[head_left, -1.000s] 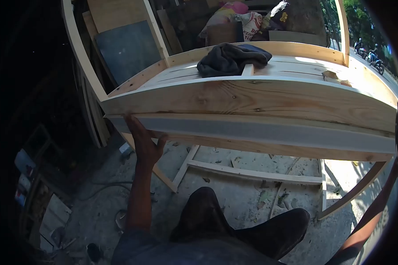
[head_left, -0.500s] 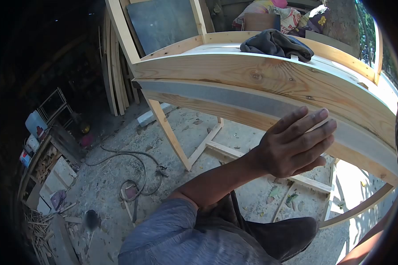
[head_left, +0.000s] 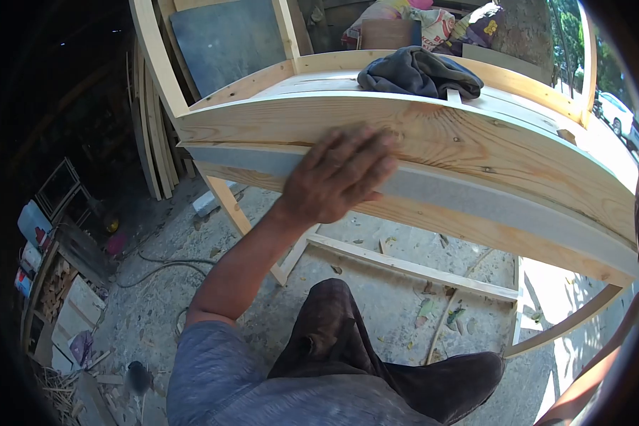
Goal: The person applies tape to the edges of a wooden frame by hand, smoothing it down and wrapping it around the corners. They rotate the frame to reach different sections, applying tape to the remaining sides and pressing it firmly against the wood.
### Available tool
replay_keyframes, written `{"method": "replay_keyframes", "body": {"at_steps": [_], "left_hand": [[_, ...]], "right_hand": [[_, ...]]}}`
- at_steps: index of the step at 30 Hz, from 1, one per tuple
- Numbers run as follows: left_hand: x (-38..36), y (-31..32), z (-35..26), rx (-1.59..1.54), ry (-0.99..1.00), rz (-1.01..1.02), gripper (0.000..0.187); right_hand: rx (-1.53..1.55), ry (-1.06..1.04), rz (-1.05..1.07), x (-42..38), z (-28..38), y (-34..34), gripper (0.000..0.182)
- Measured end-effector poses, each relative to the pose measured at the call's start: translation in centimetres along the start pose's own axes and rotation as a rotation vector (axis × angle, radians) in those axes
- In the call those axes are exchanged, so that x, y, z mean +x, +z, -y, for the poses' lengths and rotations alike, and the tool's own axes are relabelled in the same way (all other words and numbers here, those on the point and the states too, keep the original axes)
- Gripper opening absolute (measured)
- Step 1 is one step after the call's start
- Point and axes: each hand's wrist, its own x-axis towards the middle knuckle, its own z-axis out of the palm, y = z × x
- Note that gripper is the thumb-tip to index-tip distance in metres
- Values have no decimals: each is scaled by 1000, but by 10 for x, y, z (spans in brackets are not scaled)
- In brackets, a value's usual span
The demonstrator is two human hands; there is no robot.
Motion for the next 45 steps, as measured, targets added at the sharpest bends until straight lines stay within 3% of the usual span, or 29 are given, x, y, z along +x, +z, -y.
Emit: {"method": "replay_keyframes", "body": {"at_steps": [2,3,6,9,11,13,15,18,20,21,22,27,32,40,45], "left_hand": [[-48,4,45,10,-36,-68,58],[-70,1,67,18,-37,-61,57],[-118,2,117,34,-46,-85,56],[-145,1,143,66,-87,-85,55],[-164,0,160,111,-139,-85,52],[-185,-1,174,144,-204,-88,49],[-203,0,187,151,-276,-95,47],[-216,-16,188,69,-423,-39,45],[-212,-42,174,-114,-683,69,69],[-223,-42,174,56,-613,33,78],[-194,-44,150,136,-546,-70,75],[-83,5,35,-91,-215,-25,59],[52,2,-69,-41,-177,-54,57],[190,3,-162,-106,142,-61,55],[258,6,-208,-118,235,-82,59]], "right_hand": [[16,-16,-29,1,6,-12,49],[51,-57,-88,-2,14,-26,37],[244,-137,-196,3,24,-38,26],[421,-243,-128,1,51,-87,24],[519,69,278,16,68,-133,24],[492,103,280,18,67,-124,24],[332,-137,-116,-1,48,-71,23],[382,-257,-121,-4,44,-34,30],[273,-205,-68,-3,4,25,43],[253,-152,-47,-7,-5,22,51],[302,-89,-37,-8,5,4,52],[388,-12,-40,-10,28,-39,59],[360,-3,-7,-10,28,-43,55],[373,-1,-57,-8,14,-45,48],[396,1,-8,-11,25,-44,48]]}}
